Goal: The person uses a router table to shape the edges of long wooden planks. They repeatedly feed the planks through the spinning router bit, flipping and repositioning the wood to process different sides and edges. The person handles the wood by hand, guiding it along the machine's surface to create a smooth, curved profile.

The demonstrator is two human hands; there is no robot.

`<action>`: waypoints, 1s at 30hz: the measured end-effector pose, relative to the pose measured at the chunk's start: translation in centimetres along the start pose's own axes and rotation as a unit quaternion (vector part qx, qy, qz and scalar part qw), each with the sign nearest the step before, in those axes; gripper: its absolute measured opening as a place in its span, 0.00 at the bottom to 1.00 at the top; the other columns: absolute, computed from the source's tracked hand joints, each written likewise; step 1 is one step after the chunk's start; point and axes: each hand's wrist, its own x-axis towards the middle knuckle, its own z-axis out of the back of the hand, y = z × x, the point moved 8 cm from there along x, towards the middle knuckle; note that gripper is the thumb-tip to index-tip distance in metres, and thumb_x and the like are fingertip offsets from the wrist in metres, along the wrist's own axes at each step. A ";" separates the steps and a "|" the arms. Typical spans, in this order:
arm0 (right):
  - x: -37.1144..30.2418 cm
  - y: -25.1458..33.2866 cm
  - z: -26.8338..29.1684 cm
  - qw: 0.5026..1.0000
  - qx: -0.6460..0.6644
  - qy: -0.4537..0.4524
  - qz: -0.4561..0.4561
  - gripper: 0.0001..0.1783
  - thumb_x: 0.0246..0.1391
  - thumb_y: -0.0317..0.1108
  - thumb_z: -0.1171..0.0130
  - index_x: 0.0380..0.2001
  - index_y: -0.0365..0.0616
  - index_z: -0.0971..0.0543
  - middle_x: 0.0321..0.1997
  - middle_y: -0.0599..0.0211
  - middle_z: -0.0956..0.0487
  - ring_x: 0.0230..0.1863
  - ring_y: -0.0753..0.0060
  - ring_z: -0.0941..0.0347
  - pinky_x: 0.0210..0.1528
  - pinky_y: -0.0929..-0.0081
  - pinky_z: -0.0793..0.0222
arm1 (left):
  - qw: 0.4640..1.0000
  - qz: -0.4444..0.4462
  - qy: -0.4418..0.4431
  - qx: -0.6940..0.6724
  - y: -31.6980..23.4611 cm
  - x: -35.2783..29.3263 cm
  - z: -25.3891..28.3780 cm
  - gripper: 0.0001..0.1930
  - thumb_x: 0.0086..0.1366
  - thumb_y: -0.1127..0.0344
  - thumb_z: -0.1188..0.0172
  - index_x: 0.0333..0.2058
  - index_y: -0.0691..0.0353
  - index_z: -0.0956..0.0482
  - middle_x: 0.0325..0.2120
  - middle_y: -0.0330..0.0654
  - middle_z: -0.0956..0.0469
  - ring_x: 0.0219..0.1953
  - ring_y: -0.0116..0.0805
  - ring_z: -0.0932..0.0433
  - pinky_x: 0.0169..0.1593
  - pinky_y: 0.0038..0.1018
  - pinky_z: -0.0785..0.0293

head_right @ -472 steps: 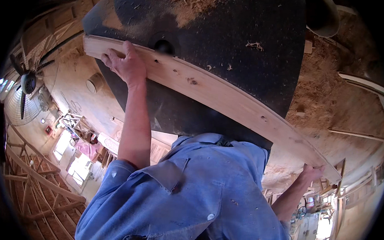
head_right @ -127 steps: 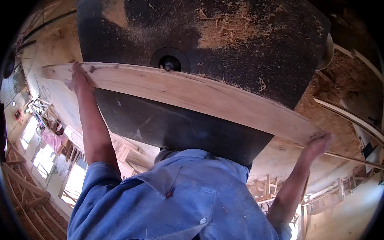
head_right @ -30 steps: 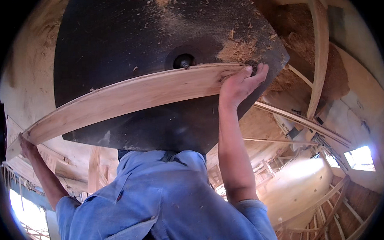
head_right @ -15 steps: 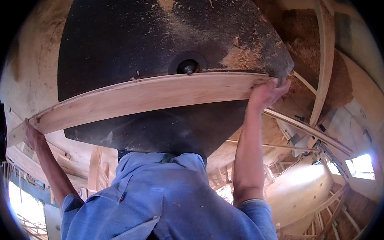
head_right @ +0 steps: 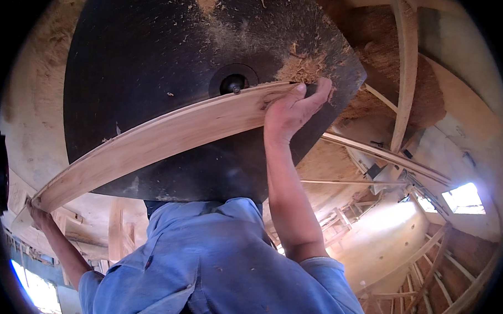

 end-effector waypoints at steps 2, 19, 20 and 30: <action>-0.9 1.1 -0.4 1.000 0.015 0.003 0.015 0.30 0.67 0.29 0.56 0.67 0.29 0.48 0.68 0.38 0.41 0.70 0.42 0.45 0.71 0.54 0.52 | 0.997 -0.032 0.047 0.049 1.9 2.2 1.5 0.29 0.72 0.59 0.50 0.67 0.64 0.44 0.54 0.52 0.30 0.52 0.46 0.24 0.53 0.38 0.20; -7.8 6.7 -2.4 0.991 -0.051 0.046 0.114 0.34 0.66 0.29 0.55 0.70 0.30 0.53 0.71 0.38 0.45 0.71 0.43 0.47 0.73 0.57 0.54 | 0.968 0.155 -0.042 -0.195 10.1 2.2 9.9 0.35 0.69 0.44 0.54 0.63 0.69 0.39 0.63 0.55 0.35 0.60 0.52 0.30 0.66 0.47 0.38; -8.4 7.5 -2.2 0.991 -0.047 0.059 0.115 0.34 0.66 0.29 0.55 0.70 0.30 0.53 0.71 0.41 0.45 0.72 0.46 0.47 0.73 0.58 0.53 | 0.967 0.139 -0.061 -0.205 10.3 2.3 11.7 0.33 0.69 0.47 0.52 0.62 0.69 0.36 0.61 0.55 0.33 0.59 0.53 0.29 0.65 0.49 0.36; -10.8 1.8 2.8 0.874 0.451 0.086 -0.156 0.32 0.67 0.30 0.57 0.68 0.26 0.50 0.63 0.44 0.29 0.66 0.58 0.34 0.71 0.66 0.46 | 0.836 -0.022 -0.087 -0.542 8.1 0.6 20.1 0.44 0.40 0.61 0.41 0.54 0.91 0.34 0.54 0.79 0.32 0.58 0.71 0.29 0.63 0.55 0.32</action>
